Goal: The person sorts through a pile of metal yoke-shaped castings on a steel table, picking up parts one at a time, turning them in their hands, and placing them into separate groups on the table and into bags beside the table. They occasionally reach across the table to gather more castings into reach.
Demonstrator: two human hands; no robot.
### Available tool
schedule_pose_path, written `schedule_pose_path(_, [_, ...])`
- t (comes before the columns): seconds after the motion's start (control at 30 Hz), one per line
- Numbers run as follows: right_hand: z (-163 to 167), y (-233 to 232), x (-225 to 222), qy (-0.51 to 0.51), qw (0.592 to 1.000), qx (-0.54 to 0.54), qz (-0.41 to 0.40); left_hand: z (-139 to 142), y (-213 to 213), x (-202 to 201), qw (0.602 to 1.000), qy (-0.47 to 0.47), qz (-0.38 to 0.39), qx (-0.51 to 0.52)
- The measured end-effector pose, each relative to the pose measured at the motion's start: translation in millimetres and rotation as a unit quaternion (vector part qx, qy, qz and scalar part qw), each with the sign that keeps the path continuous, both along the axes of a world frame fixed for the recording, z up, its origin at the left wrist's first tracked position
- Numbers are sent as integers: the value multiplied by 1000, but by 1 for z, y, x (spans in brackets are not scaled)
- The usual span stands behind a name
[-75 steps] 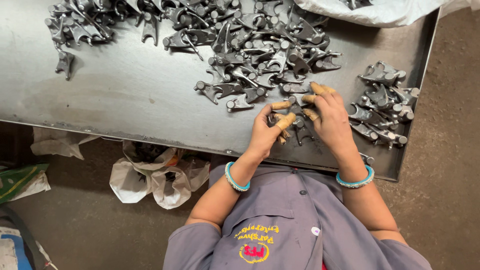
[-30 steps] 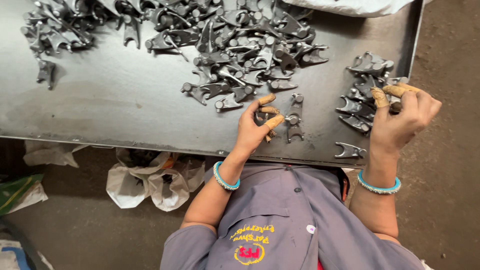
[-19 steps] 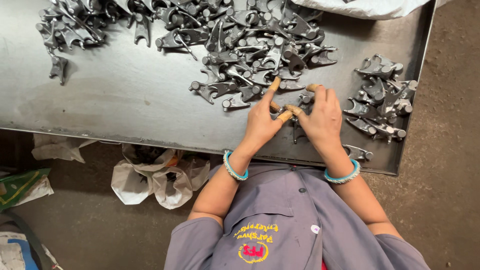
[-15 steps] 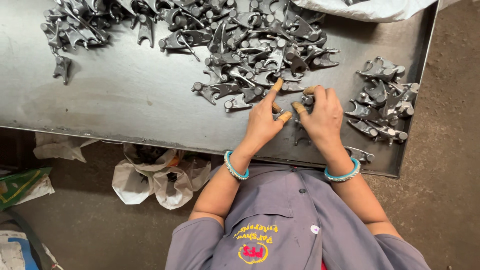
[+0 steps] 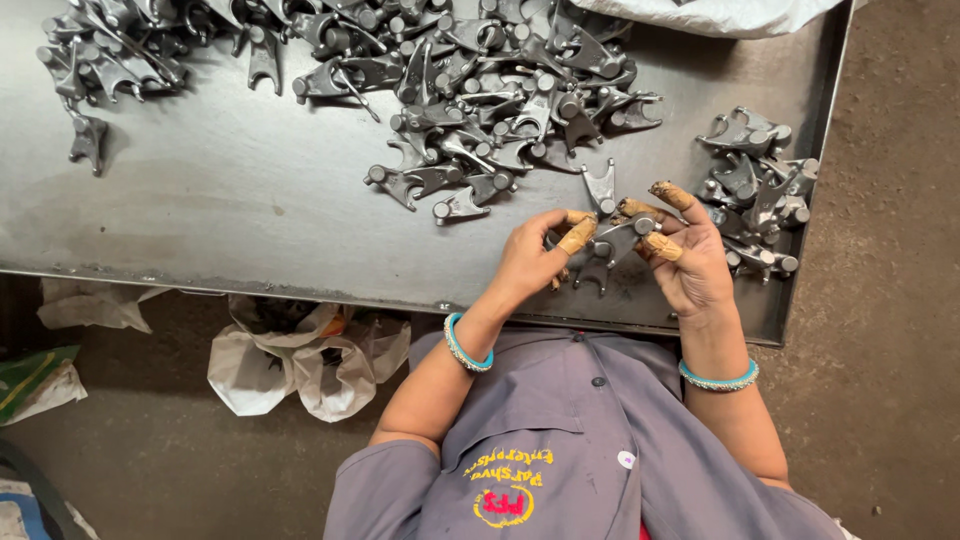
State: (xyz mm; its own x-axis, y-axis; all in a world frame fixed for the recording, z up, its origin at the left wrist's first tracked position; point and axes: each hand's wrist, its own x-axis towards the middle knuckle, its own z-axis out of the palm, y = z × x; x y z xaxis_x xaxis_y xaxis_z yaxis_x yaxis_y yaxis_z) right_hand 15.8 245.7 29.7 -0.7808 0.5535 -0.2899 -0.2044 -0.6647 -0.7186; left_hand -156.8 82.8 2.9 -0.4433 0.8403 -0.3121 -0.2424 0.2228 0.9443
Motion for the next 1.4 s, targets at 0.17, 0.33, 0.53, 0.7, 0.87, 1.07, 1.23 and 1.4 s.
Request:
schedule_pose_path(0.17, [-11, -5, 4, -1, 1000, -15, 9, -11, -4, 15, 974, -218, -22, 59])
schedule_pose_path(0.33, [-23, -8, 12, -45, 997, 54, 35, -30, -3, 24, 949, -304, 0, 77])
schedule_pose_path(0.53, [-32, -13, 15, -133, 985, 98, 51, -50, 0, 31, 917, -394, 31, 55])
schedule_pose_path(0.7, [0, -28, 5, -207, 960, 179, 64, -41, -3, 25, 919, -389, 38, 54])
schedule_pose_path(0.87, [44, -48, -17, -202, 886, 413, 53, -22, -14, 12, 870, -483, 66, 76])
schedule_pose_path(1.07, [45, -37, -67, -342, 618, 708, -25, -24, -34, 7, 888, -435, 93, 118])
schedule_pose_path(1.23, [22, -35, -64, -357, 582, 730, -19, -32, -41, 19, 848, -495, 85, 169])
schedule_pose_path(1.4, [-8, -10, -35, -220, 851, 477, -8, -31, -40, 27, 828, -535, 75, 150])
